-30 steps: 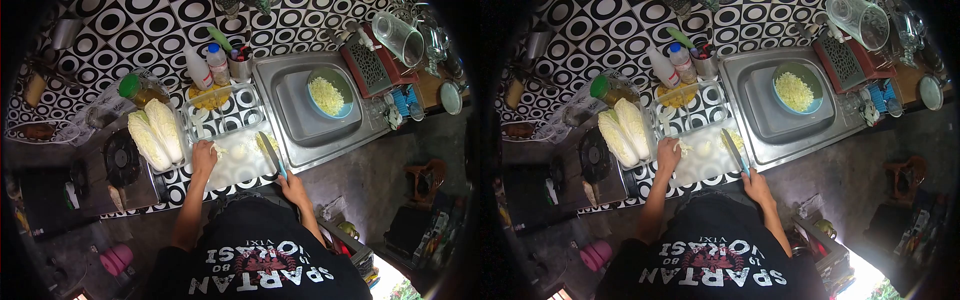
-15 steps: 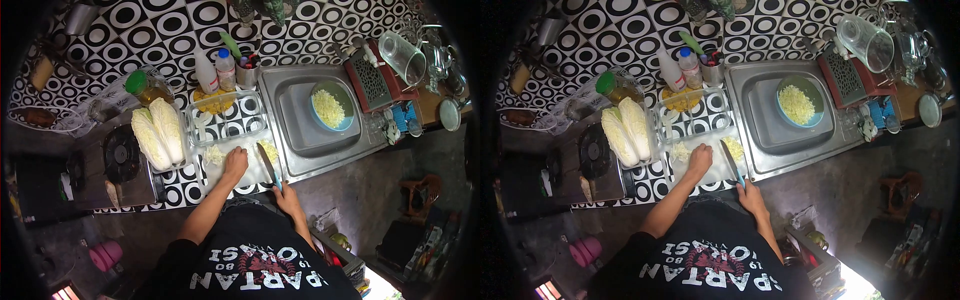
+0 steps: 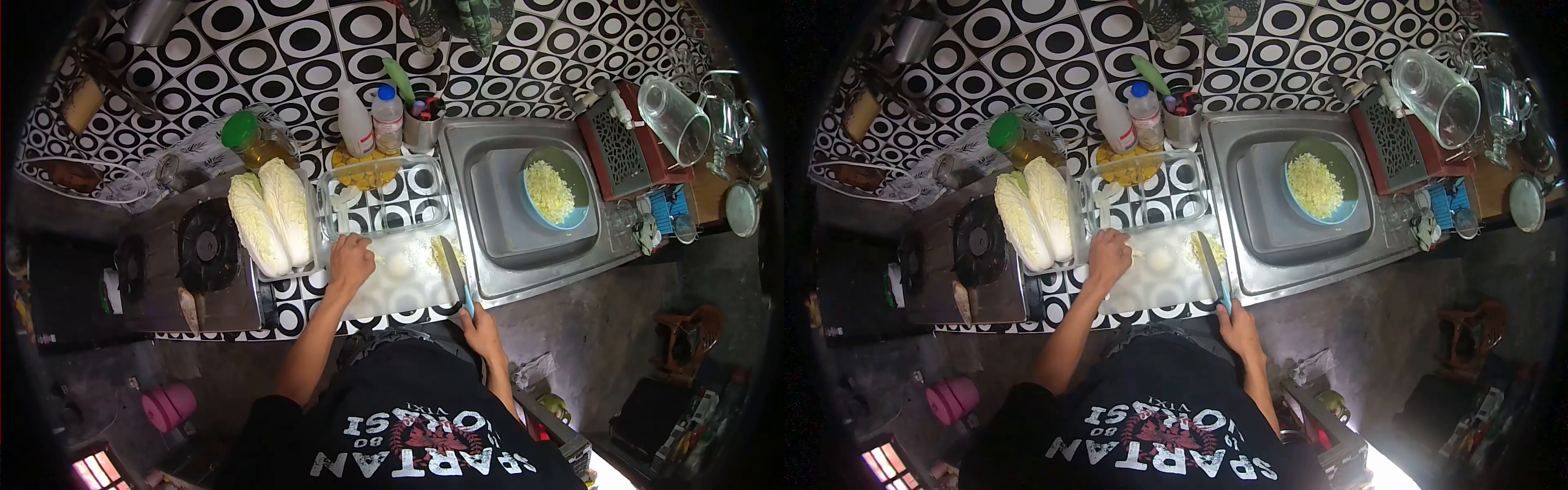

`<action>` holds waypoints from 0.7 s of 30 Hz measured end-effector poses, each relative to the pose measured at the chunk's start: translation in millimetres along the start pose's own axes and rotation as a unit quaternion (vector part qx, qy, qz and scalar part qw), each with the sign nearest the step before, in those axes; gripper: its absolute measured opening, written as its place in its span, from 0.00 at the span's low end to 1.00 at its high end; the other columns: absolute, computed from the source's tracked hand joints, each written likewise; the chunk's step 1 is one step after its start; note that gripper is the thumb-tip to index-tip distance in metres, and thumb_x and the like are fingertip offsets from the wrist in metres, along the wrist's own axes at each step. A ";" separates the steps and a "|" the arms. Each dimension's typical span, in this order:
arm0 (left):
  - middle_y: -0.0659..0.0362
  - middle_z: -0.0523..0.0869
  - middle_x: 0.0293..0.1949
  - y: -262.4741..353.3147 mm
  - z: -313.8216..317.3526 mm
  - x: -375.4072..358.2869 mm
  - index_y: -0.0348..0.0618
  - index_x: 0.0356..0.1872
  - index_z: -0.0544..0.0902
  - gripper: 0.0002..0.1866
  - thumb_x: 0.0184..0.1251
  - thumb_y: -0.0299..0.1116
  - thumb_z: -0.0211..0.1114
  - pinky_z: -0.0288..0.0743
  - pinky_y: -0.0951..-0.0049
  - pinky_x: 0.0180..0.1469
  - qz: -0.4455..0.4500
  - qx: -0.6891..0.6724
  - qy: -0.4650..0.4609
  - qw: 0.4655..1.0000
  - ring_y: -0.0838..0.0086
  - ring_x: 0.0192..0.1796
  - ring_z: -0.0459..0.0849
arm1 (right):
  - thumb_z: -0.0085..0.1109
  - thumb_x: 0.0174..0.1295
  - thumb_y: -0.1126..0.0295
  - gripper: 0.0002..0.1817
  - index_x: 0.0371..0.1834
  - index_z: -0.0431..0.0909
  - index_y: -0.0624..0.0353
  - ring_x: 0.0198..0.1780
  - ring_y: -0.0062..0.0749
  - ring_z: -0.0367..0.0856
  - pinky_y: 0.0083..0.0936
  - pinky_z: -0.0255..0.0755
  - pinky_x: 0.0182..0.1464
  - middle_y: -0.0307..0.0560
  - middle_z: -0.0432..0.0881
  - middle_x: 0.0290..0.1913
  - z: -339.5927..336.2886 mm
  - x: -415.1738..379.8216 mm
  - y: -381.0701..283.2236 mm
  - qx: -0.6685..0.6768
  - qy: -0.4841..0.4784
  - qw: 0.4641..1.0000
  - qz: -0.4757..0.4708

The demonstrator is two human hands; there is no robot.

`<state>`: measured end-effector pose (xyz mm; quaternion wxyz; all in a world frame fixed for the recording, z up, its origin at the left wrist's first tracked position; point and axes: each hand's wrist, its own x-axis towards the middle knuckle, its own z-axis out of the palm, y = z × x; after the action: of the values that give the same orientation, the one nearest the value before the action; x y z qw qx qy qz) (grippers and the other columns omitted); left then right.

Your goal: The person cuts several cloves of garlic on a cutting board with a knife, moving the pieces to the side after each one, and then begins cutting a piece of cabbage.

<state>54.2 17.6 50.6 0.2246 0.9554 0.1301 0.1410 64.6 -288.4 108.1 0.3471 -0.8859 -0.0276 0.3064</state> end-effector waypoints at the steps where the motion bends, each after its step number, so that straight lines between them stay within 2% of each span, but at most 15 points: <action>1: 0.56 0.81 0.35 -6.5 -1.5 6.6 0.41 0.32 0.84 0.11 0.44 0.26 0.60 0.70 0.61 0.48 -0.001 0.000 0.003 1.000 0.60 0.42 0.77 | 0.51 0.65 0.59 0.18 0.42 0.72 0.67 0.41 0.67 0.77 0.47 0.69 0.39 0.70 0.78 0.31 4.0 2.6 4.5 0.000 0.008 1.000 -0.023; 3: 0.54 0.81 0.36 -18.1 -3.1 24.0 0.40 0.35 0.84 0.13 0.46 0.24 0.60 0.71 0.61 0.51 -0.050 -0.144 0.027 0.988 0.57 0.47 0.77 | 0.51 0.65 0.59 0.18 0.42 0.72 0.67 0.41 0.67 0.77 0.47 0.69 0.39 0.70 0.78 0.30 3.3 4.0 2.7 -0.002 0.017 0.999 -0.045; 5: 0.51 0.81 0.38 -39.9 -0.1 48.7 0.40 0.44 0.82 0.19 0.46 0.21 0.60 0.73 0.62 0.52 -0.006 -0.081 0.053 0.995 0.56 0.48 0.78 | 0.51 0.65 0.59 0.17 0.41 0.72 0.67 0.41 0.68 0.76 0.48 0.69 0.39 0.71 0.77 0.30 -1.0 2.1 -8.9 -0.007 0.005 1.000 -0.028; 9: 0.47 0.80 0.42 -60.1 -6.6 87.4 0.40 0.51 0.79 0.25 0.45 0.18 0.60 0.74 0.63 0.53 0.013 0.018 0.031 0.999 0.53 0.48 0.79 | 0.51 0.65 0.59 0.17 0.40 0.71 0.66 0.41 0.68 0.76 0.48 0.69 0.39 0.71 0.77 0.30 1.6 6.4 -3.6 -0.015 0.008 0.999 -0.043; 11: 0.41 0.76 0.53 -60.5 -14.9 98.9 0.39 0.55 0.77 0.30 0.43 0.14 0.56 0.69 0.64 0.60 -0.064 0.024 -0.192 0.979 0.52 0.57 0.74 | 0.53 0.65 0.59 0.17 0.37 0.72 0.67 0.25 0.53 0.74 0.39 0.66 0.30 0.62 0.75 0.22 4.5 7.1 2.5 -0.006 0.047 0.995 -0.084; 15: 0.41 0.82 0.40 -69.3 -9.1 110.2 0.41 0.52 0.79 0.27 0.45 0.16 0.57 0.74 0.62 0.53 -0.099 0.043 -0.206 0.973 0.51 0.49 0.80 | 0.53 0.65 0.59 0.17 0.39 0.72 0.66 0.29 0.55 0.77 0.38 0.68 0.32 0.63 0.77 0.25 4.9 6.1 7.5 0.008 0.052 0.996 -0.077; 16: 0.41 0.82 0.40 -71.7 -9.3 111.1 0.41 0.52 0.79 0.27 0.45 0.16 0.57 0.74 0.62 0.53 -0.097 0.043 -0.207 0.973 0.51 0.49 0.80 | 0.53 0.65 0.59 0.17 0.39 0.72 0.66 0.29 0.55 0.77 0.38 0.68 0.32 0.63 0.77 0.25 2.9 4.4 5.4 0.009 0.053 0.996 -0.075; 18: 0.42 0.83 0.33 -71.1 -14.9 111.0 0.40 0.47 0.82 0.22 0.47 0.18 0.58 0.76 0.61 0.47 -0.074 0.053 -0.139 0.986 0.50 0.42 0.82 | 0.51 0.65 0.60 0.17 0.40 0.71 0.67 0.40 0.68 0.76 0.48 0.69 0.39 0.70 0.78 0.30 0.1 1.3 0.6 0.006 0.028 0.999 -0.044; 19: 0.42 0.83 0.33 -67.4 -19.9 110.5 0.40 0.47 0.82 0.22 0.47 0.18 0.58 0.76 0.61 0.47 -0.074 0.054 -0.142 0.986 0.50 0.42 0.82 | 0.51 0.65 0.60 0.17 0.40 0.71 0.67 0.40 0.68 0.76 0.48 0.69 0.39 0.70 0.78 0.30 1.5 0.5 2.2 0.007 0.027 0.999 -0.041; 21: 0.44 0.84 0.37 -57.0 -36.4 112.7 0.43 0.46 0.83 0.19 0.48 0.21 0.62 0.76 0.60 0.47 -0.114 -0.012 -0.079 0.990 0.51 0.42 0.83 | 0.51 0.65 0.60 0.17 0.40 0.72 0.67 0.42 0.68 0.76 0.47 0.70 0.40 0.70 0.78 0.31 4.6 2.0 5.8 -0.002 0.023 0.999 -0.034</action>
<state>136.2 116.3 79.1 0.2604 0.9396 0.2185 0.0398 62.7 -289.6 100.8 0.3562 -0.8920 -0.0498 0.2739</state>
